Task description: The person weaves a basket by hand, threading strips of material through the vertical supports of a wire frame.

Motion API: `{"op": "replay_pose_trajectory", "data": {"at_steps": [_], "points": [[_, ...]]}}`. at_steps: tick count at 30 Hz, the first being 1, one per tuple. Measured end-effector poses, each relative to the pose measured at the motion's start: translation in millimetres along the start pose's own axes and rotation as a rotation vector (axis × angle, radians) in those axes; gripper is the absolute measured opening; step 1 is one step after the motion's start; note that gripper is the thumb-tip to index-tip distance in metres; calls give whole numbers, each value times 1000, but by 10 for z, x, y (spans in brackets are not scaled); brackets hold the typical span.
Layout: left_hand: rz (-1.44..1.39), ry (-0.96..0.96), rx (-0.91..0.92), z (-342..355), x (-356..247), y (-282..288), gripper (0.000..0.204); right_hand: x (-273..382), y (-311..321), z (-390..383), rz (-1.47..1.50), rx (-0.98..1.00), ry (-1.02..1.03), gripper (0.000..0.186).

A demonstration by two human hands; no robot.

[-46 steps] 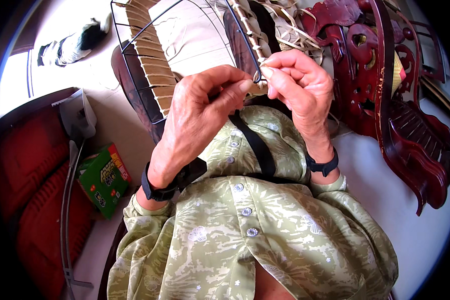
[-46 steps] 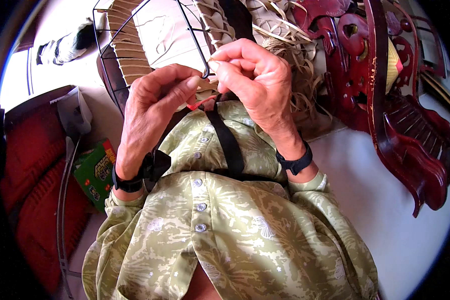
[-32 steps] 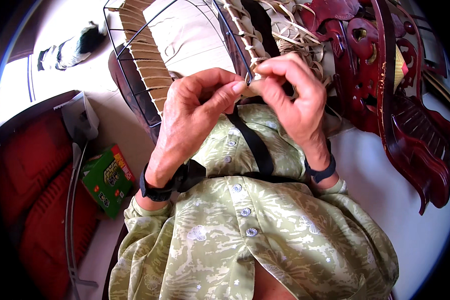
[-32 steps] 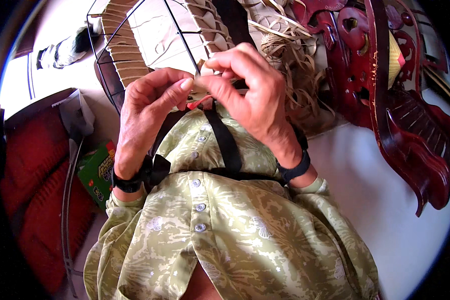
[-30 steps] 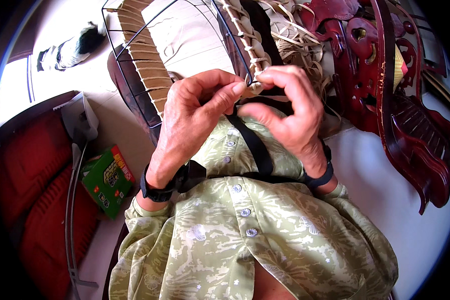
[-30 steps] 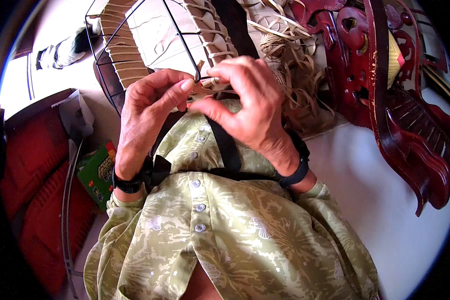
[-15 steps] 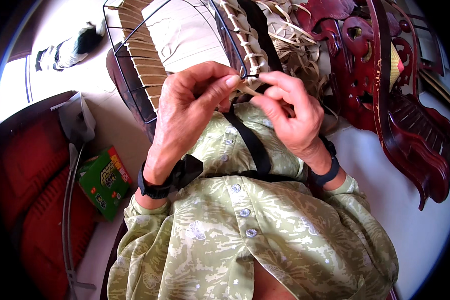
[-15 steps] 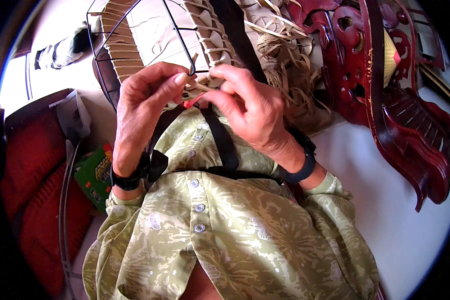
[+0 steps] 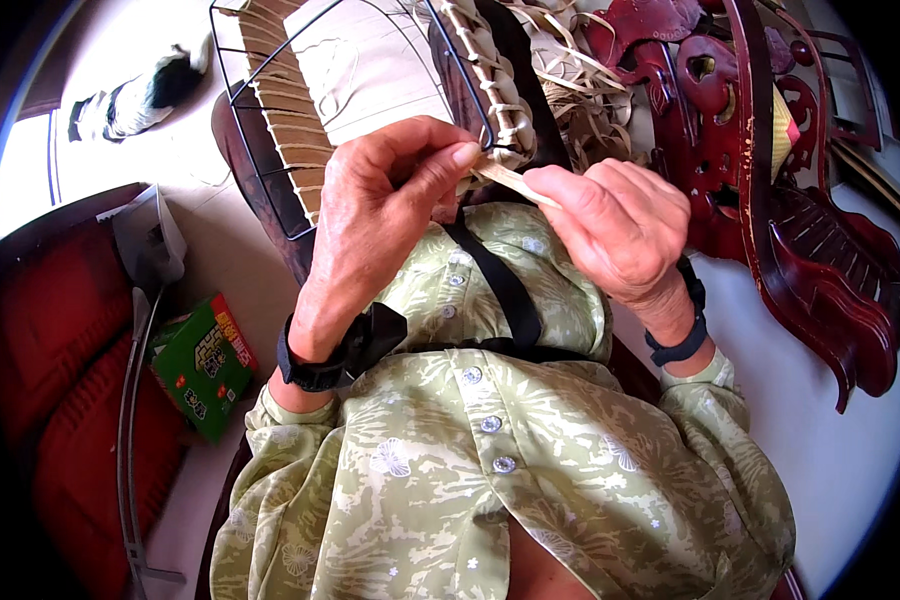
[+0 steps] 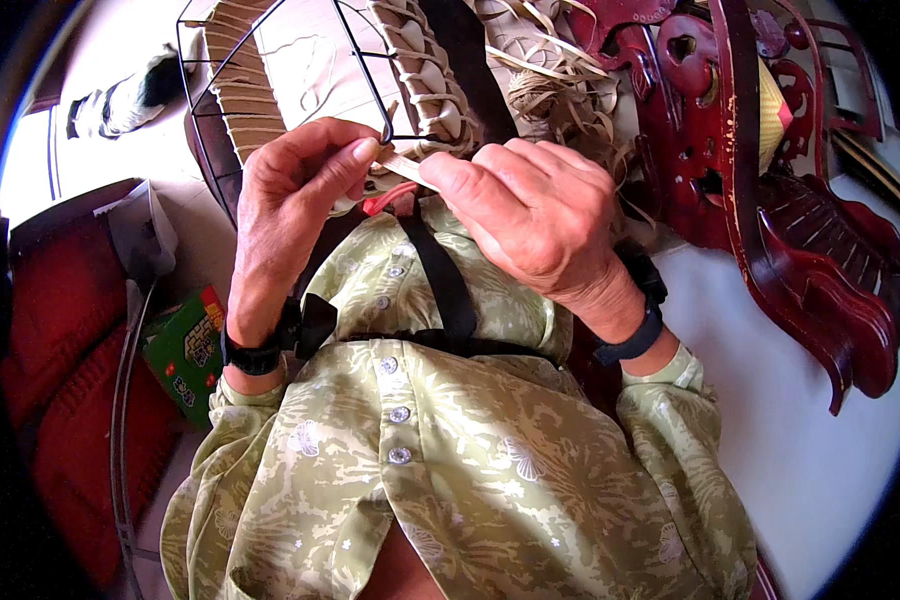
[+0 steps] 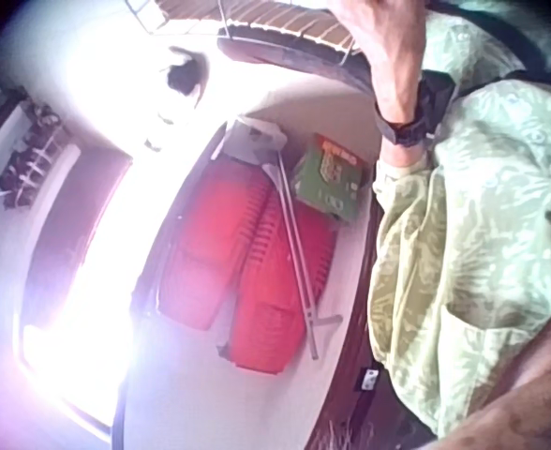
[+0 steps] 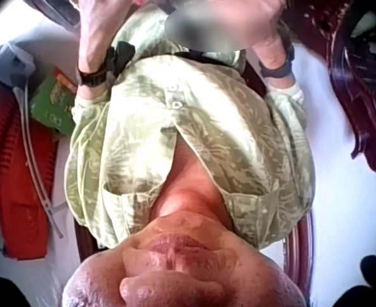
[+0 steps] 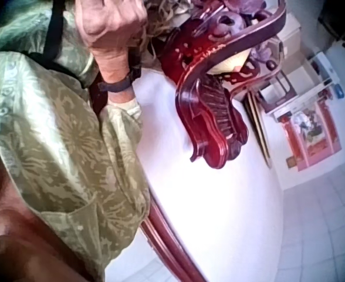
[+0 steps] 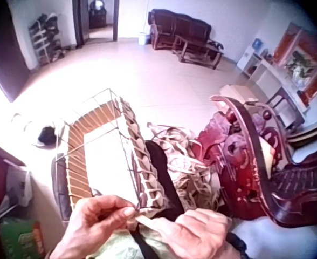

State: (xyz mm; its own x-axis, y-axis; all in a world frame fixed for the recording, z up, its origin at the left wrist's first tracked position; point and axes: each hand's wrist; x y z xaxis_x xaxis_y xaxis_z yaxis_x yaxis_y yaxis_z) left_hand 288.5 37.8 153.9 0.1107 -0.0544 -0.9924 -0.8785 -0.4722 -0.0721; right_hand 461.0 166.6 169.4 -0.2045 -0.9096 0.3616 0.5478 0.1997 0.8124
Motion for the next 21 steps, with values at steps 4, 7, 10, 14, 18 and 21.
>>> {"op": "replay_pose_trajectory", "data": {"at_steps": [4, 7, 10, 14, 18, 21], "points": [[56, -99, -20, -49, 89, 10, 12, 14, 89, 167, 53, 81, 76, 18], [110, -171, -35, -88, 138, 13, 12, -74, 18, 371, 116, 20, 92, 17], [219, -271, -54, -99, 198, 30, 11, -77, -37, 597, 73, 29, 178, 19], [356, -392, -148, -101, 235, -36, 8, 2, -142, 857, -21, 71, 268, 14], [408, -430, -173, -97, 236, -95, 7, 1, -246, 931, -49, 132, 276, 22], [435, -459, -202, -99, 264, -136, 7, 65, -178, 1013, -98, 282, 206, 20]]}}
Point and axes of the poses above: each hand's wrist, its own z-axis towards the middle knuckle, its own y-axis out of the back of the hand, x = y × z, and after that the axes turned 10 degrees about -y, right-handed
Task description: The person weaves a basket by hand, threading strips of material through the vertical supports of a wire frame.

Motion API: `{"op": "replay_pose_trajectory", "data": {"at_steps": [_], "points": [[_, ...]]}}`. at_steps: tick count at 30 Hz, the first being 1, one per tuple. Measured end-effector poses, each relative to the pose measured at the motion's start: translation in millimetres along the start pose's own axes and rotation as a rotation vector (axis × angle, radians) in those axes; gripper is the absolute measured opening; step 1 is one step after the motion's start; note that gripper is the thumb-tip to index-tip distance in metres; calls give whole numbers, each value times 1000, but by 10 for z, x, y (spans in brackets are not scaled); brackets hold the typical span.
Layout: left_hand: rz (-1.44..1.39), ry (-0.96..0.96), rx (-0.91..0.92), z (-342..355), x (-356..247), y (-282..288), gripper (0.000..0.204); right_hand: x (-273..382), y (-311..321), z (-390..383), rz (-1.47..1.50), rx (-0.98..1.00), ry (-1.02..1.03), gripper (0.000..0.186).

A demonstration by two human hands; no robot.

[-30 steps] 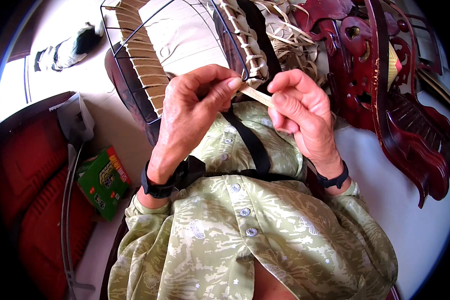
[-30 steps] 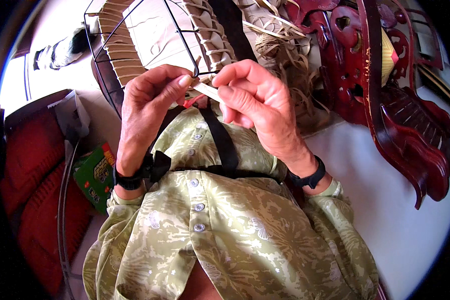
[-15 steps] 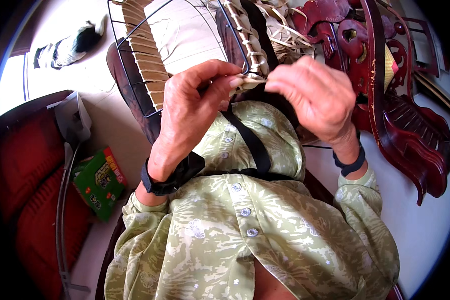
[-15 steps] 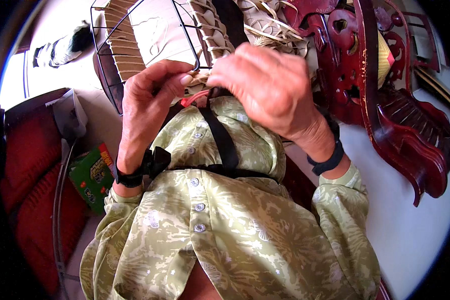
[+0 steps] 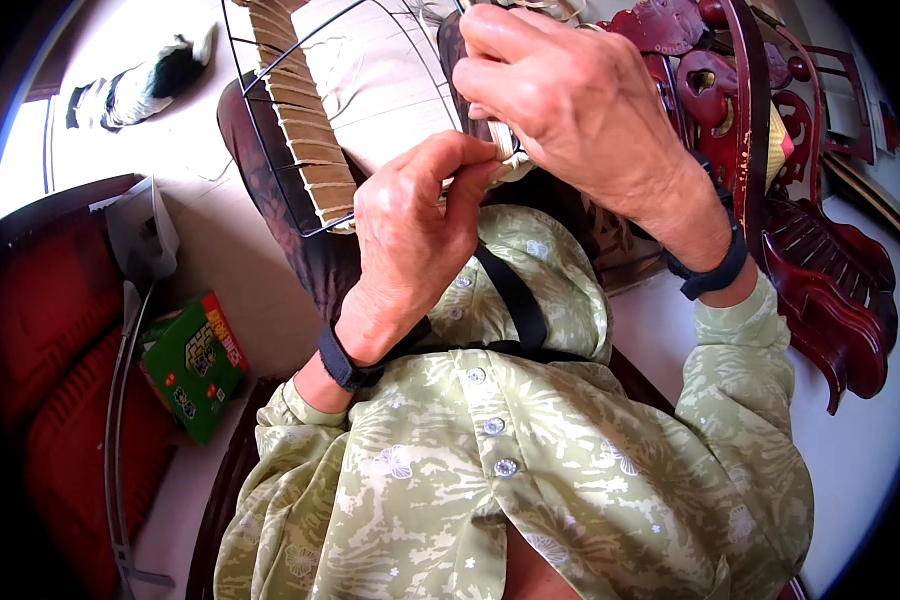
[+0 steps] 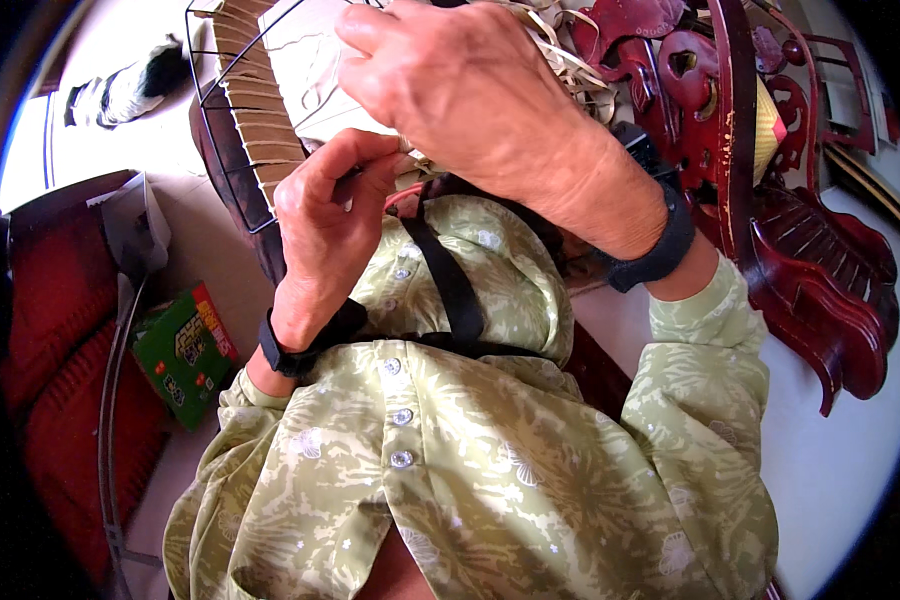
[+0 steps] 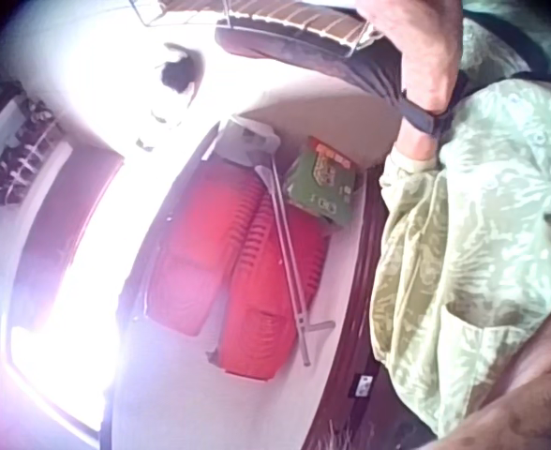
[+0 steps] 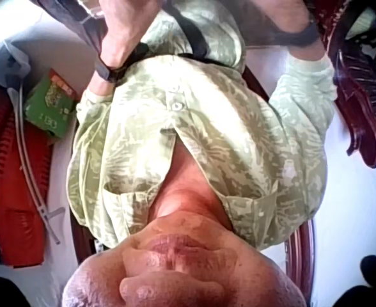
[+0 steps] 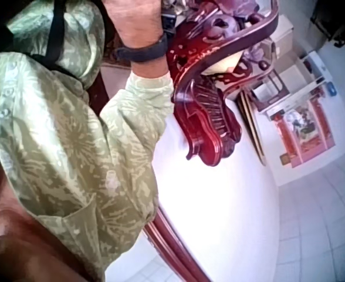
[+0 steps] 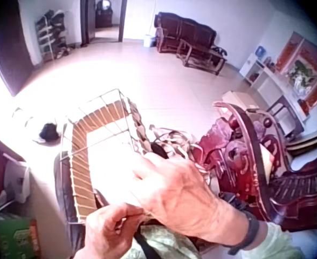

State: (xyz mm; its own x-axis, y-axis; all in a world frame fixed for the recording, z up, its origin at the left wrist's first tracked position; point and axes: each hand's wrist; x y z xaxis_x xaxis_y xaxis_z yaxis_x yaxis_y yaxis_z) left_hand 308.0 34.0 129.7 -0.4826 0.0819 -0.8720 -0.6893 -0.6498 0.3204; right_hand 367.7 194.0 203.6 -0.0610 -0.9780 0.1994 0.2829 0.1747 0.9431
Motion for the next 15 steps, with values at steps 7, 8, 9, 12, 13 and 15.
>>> {"op": "replay_pose_trajectory", "data": {"at_steps": [7, 8, 9, 12, 13, 15], "points": [[-47, 40, -61, -21, -17, -62, 13, 81, 69, 108, -59, 115, -90, 19], [-22, -40, -75, -26, 20, -79, 14, 79, 68, 111, -91, 117, -111, 20], [-7, -85, -89, -30, 65, -98, 15, 62, 58, 115, -56, 104, -105, 18], [21, -164, -89, -35, 127, -113, 16, -4, 64, 97, 39, 94, -122, 15], [26, -155, -73, -29, 116, -90, 16, -25, 102, 107, 64, 107, -138, 15], [-25, -84, -44, -27, 73, -69, 14, -138, 88, 74, 136, 35, -83, 15]]}}
Point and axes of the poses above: each hand's wrist, its own z-axis towards the middle knuckle, its own y-axis out of the back of the hand, x = y × z, and after that the axes turned 10 degrees about -y, right-handed
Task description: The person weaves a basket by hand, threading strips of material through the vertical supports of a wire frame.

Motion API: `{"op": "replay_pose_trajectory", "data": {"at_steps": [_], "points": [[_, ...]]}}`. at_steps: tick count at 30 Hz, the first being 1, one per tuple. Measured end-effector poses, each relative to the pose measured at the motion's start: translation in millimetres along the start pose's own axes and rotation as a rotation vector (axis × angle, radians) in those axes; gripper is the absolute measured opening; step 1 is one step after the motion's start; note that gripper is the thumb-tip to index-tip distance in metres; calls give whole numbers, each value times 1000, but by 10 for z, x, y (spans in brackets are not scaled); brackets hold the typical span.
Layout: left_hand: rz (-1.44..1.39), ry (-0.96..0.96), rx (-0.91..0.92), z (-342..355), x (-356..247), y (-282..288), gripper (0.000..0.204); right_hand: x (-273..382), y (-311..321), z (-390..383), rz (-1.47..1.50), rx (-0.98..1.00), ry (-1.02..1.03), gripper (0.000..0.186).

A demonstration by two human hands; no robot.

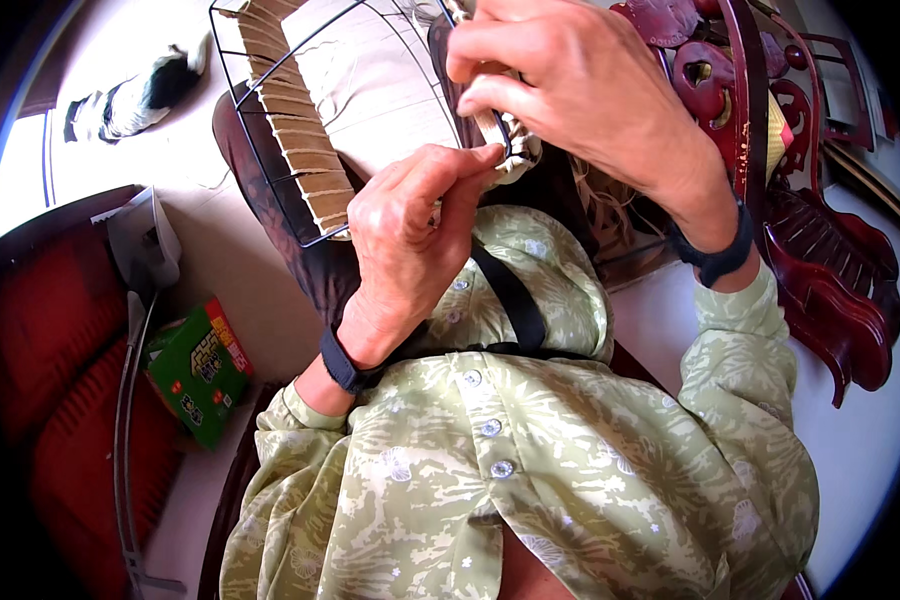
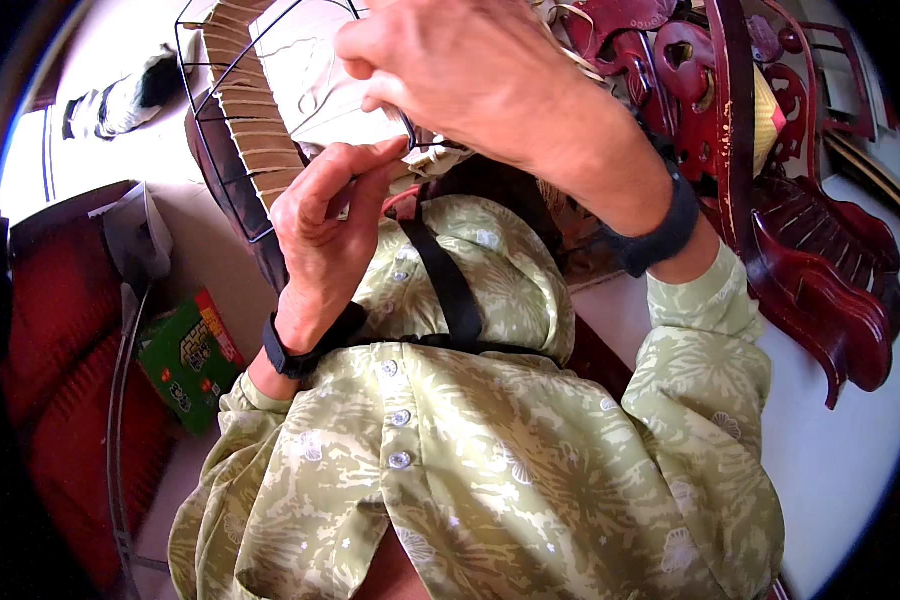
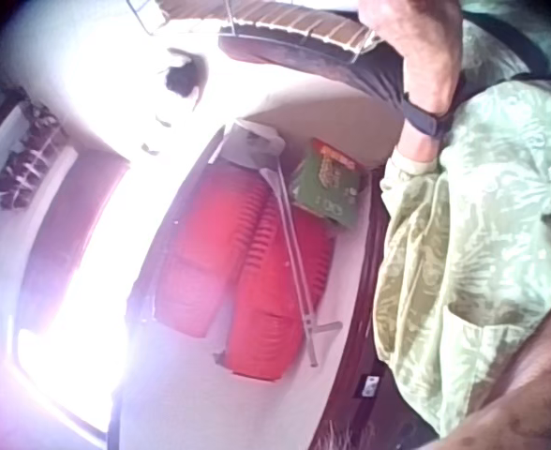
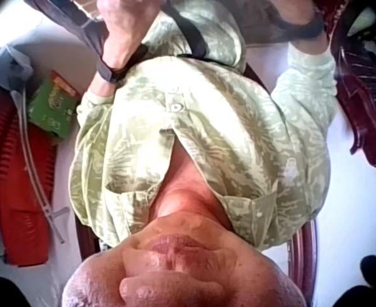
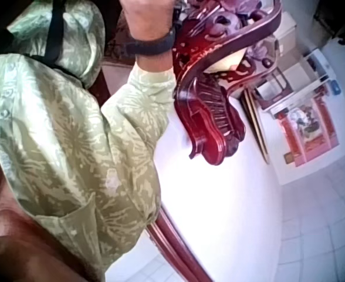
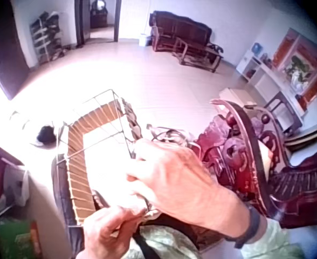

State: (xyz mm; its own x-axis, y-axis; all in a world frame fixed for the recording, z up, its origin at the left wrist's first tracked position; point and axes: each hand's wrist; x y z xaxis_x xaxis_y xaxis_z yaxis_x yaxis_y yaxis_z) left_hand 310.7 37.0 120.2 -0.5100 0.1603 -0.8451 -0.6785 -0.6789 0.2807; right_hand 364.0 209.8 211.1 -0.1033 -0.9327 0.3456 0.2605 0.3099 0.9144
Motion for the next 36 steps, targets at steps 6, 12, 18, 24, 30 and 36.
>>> {"op": "replay_pose_trajectory", "data": {"at_steps": [6, 12, 18, 24, 30, 36], "points": [[-288, 350, 102, 15, -85, 98, 12, -10, 119, -514, 34, -355, -110, 11], [-419, 588, 226, 137, -164, 189, 13, 381, -404, -1179, 655, -228, -818, 4], [-399, 611, 273, 174, -194, 225, 16, 262, -472, -1100, 1200, 3, -870, 46], [-353, 558, 290, 149, -179, 249, 16, 21, -464, -905, 1386, 297, -907, 40], [-290, 449, 242, 123, -173, 222, 15, -8, -463, -899, 1356, 249, -881, 31], [-256, 492, 279, 141, -209, 233, 14, -150, -416, -843, 1281, 467, -810, 22]]}}
Point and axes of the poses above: each hand's wrist, its own z-axis towards the middle knuckle, its own y-axis out of the back of the hand, x = y × z, and after that the axes turned 10 degrees about -y, right-handed
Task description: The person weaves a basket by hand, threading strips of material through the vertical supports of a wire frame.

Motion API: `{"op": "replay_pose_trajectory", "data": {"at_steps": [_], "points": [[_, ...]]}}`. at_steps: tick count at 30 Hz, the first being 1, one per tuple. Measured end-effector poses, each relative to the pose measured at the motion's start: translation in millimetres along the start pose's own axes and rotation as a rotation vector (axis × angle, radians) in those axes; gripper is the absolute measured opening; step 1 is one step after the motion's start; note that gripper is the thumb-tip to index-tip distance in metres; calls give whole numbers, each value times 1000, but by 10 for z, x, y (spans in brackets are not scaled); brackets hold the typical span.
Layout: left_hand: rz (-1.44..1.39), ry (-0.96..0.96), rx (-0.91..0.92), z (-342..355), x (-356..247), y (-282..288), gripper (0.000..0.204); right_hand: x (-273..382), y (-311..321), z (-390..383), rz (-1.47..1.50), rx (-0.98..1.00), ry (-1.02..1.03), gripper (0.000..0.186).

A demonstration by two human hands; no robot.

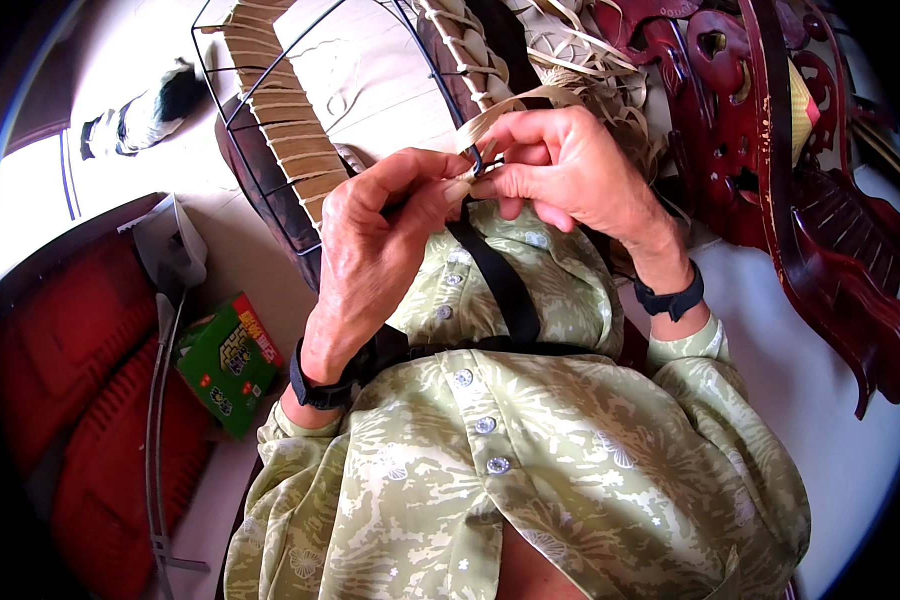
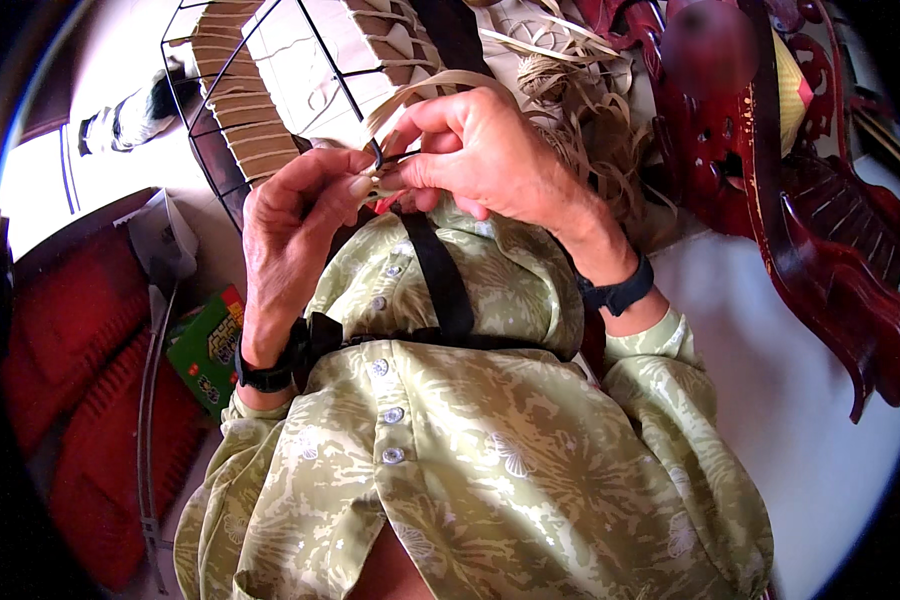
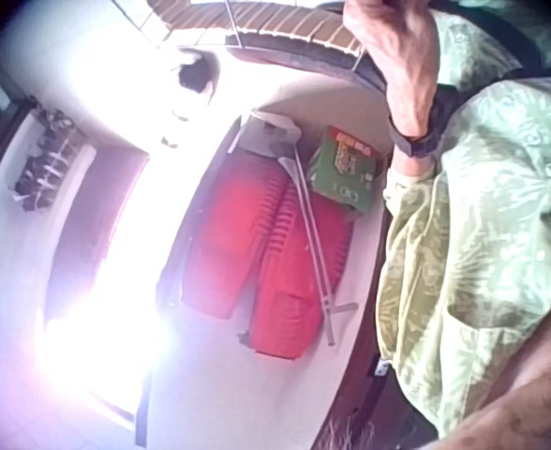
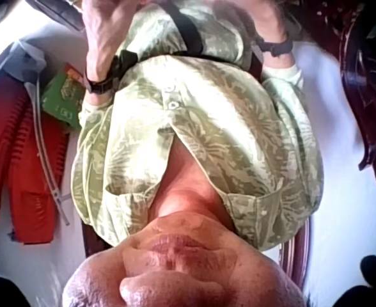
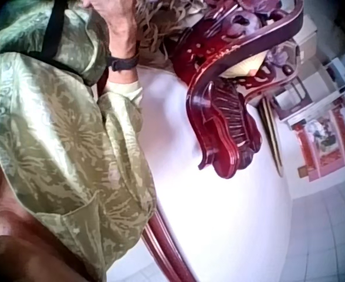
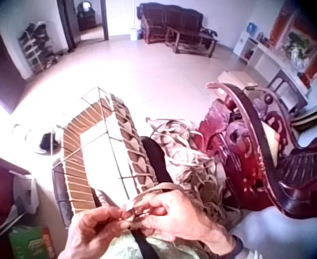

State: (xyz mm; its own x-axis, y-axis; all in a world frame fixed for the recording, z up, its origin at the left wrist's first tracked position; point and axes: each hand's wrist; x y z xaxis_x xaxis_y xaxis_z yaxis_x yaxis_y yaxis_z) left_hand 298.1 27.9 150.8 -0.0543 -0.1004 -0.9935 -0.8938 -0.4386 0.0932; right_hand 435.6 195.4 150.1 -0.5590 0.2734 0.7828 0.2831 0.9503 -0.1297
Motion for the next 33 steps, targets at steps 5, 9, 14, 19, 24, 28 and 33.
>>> {"op": "replay_pose_trajectory", "data": {"at_steps": [5, 9, 14, 19, 24, 28, 33], "points": [[4, -7, -14, 1, 8, -37, 16, 178, 54, 18, -168, 48, -45, 23], [-8, 15, -26, 8, -12, -55, 18, 233, 90, 13, -174, 89, -61, 25], [-90, 81, -23, 38, -60, -12, 17, -62, -58, -152, 90, -276, 109, 20], [-155, 178, 33, 70, -84, 43, 18, -333, -413, -319, 233, -449, 170, 17], [-144, 212, 80, 118, -155, 72, 18, -337, -644, -275, 417, -327, 79, 37], [-145, 204, 101, 132, -154, 90, 17, -354, -702, -257, 729, -138, 54, 41], [-141, 152, 94, 86, -80, 89, 17, -421, -689, -100, 612, -214, 95, 23]]}}
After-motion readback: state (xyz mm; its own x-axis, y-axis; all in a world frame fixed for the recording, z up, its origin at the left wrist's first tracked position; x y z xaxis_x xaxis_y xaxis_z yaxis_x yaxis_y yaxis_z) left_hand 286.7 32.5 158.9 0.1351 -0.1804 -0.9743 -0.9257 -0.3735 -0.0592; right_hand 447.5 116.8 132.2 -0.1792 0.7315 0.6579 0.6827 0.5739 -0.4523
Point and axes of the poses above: each hand's wrist, its own z-axis towards the middle knuckle, its own y-axis out of the back of the hand, x = y × z, and after that the axes turned 10 degrees about -y, right-handed
